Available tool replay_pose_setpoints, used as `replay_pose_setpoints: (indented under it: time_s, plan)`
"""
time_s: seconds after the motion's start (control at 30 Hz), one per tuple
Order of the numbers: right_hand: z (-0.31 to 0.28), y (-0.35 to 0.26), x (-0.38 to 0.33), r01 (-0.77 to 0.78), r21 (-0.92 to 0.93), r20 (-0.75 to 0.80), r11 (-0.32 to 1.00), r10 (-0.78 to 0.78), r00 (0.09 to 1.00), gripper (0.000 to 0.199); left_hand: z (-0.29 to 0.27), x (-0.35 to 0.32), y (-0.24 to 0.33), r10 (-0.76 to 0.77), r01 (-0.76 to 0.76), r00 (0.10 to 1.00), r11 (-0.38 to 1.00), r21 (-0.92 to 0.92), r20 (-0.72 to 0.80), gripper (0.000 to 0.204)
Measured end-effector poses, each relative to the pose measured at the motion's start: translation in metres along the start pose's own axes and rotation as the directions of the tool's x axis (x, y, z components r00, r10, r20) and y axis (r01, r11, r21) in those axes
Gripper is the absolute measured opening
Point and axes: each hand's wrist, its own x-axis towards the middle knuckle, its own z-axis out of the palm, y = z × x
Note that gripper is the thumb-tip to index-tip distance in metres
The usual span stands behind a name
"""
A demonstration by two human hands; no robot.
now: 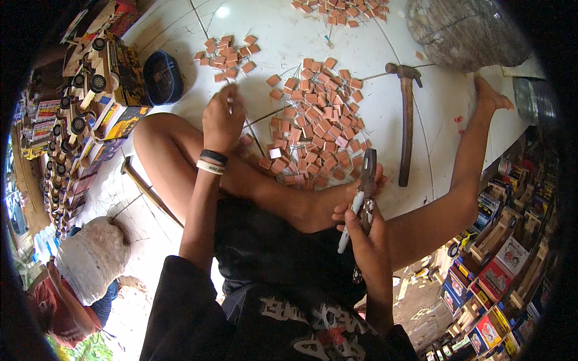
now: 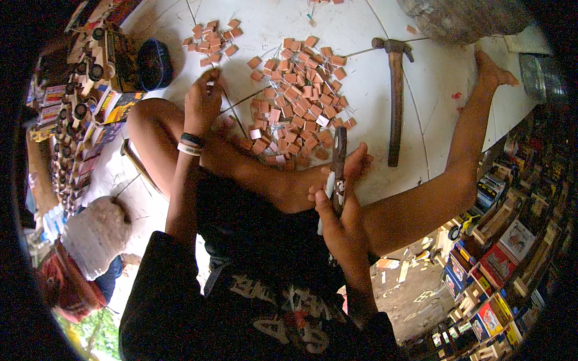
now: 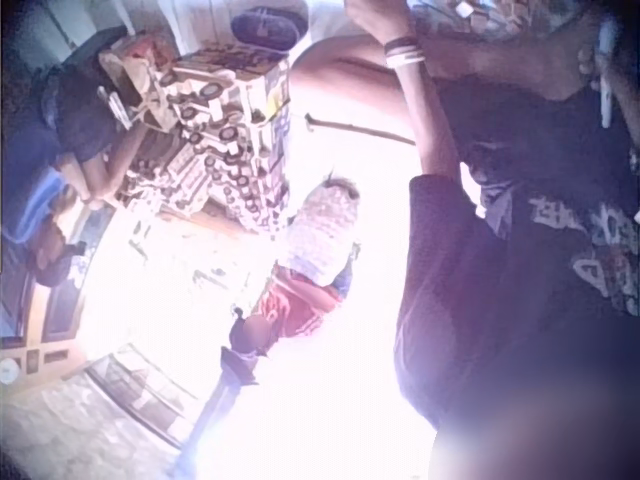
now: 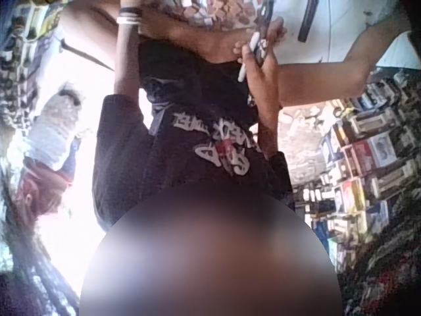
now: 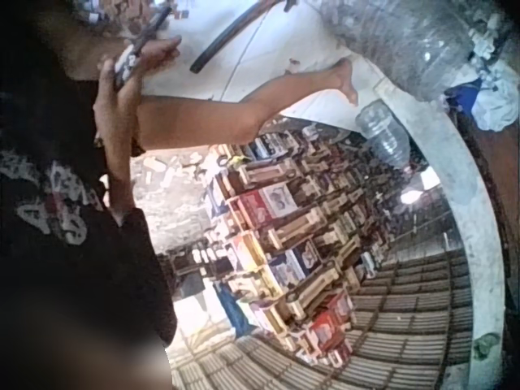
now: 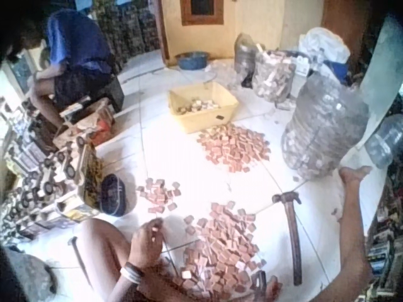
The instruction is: The person sits on the floor and uses pliers to trim small rectangular wooden pieces one by one. They pick up each piece, adjust it in the pliers, and trim the edges before placing it back on the floor. A hammer and a pile of similar pieces are visible nearby.
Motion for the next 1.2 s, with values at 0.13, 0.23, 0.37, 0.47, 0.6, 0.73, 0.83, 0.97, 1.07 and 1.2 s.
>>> replay_pose_setpoints:
  time_s: [0.13, 0.23, 0.37, 0.47, 0.6, 0.73, 0.83, 0.97, 1.07, 1.2]
  plan:
    - [0.002, 0.0, -0.001, 0.03, 0.016, 0.005, 0.999, -0.03, 1.0, 0.041, 0.008, 0.0, 0.006, 0.01, -0.025, 0.994, 0.99, -0.136, -0.105, 0.02]
    - [0.004, -0.001, 0.0, -0.001, -0.01, -0.004, 1.0, 0.001, 1.0, 0.04, 0.014, 0.001, 0.013, 0.127, -0.128, 0.992, 0.985, -0.115, -0.012, 0.025]
    - [0.005, -0.004, 0.002, 0.007, -0.026, 0.017, 1.0, -0.006, 1.0, 0.042, 0.045, 0.016, 0.025, 0.241, -0.248, 0.968, 0.961, -0.121, -0.064, 0.026]
    - [0.003, -0.006, 0.002, 0.003, -0.068, 0.064, 0.998, 0.002, 0.998, 0.047, 0.059, 0.033, 0.026, 0.24, -0.242, 0.97, 0.969, 0.043, 0.037, 0.022]
    - [0.003, -0.002, 0.002, 0.067, -0.117, 0.066, 0.991, -0.059, 0.996, 0.044, 0.048, 0.042, 0.031, 0.174, -0.148, 0.973, 0.975, -0.164, 0.154, 0.012]
    - [0.002, 0.003, 0.002, 0.097, -0.207, 0.056, 0.973, -0.087, 0.995, 0.041, 0.022, 0.015, 0.062, 0.291, -0.242, 0.952, 0.907, -0.344, 0.097, 0.016]
    - [0.001, 0.004, 0.004, 0.117, -0.311, 0.072, 0.943, -0.099, 0.992, 0.039, -0.001, -0.017, 0.093, 0.366, -0.291, 0.92, 0.877, -0.381, 0.14, 0.016]
    - [0.004, 0.0, 0.007, 0.241, -0.371, 0.076, 0.897, -0.229, 0.97, 0.04, -0.021, -0.056, 0.131, 0.393, -0.281, 0.89, 0.871, -0.403, 0.229, 0.021]
    - [0.004, -0.005, 0.004, 0.137, -0.316, 0.098, 0.939, -0.112, 0.989, 0.048, -0.029, -0.069, 0.145, 0.378, -0.252, 0.883, 0.882, -0.397, 0.278, 0.022]
    - [0.005, -0.008, 0.002, 0.153, -0.343, 0.085, 0.927, -0.132, 0.988, 0.047, -0.032, -0.072, 0.147, 0.377, -0.252, 0.878, 0.888, -0.384, 0.296, 0.023]
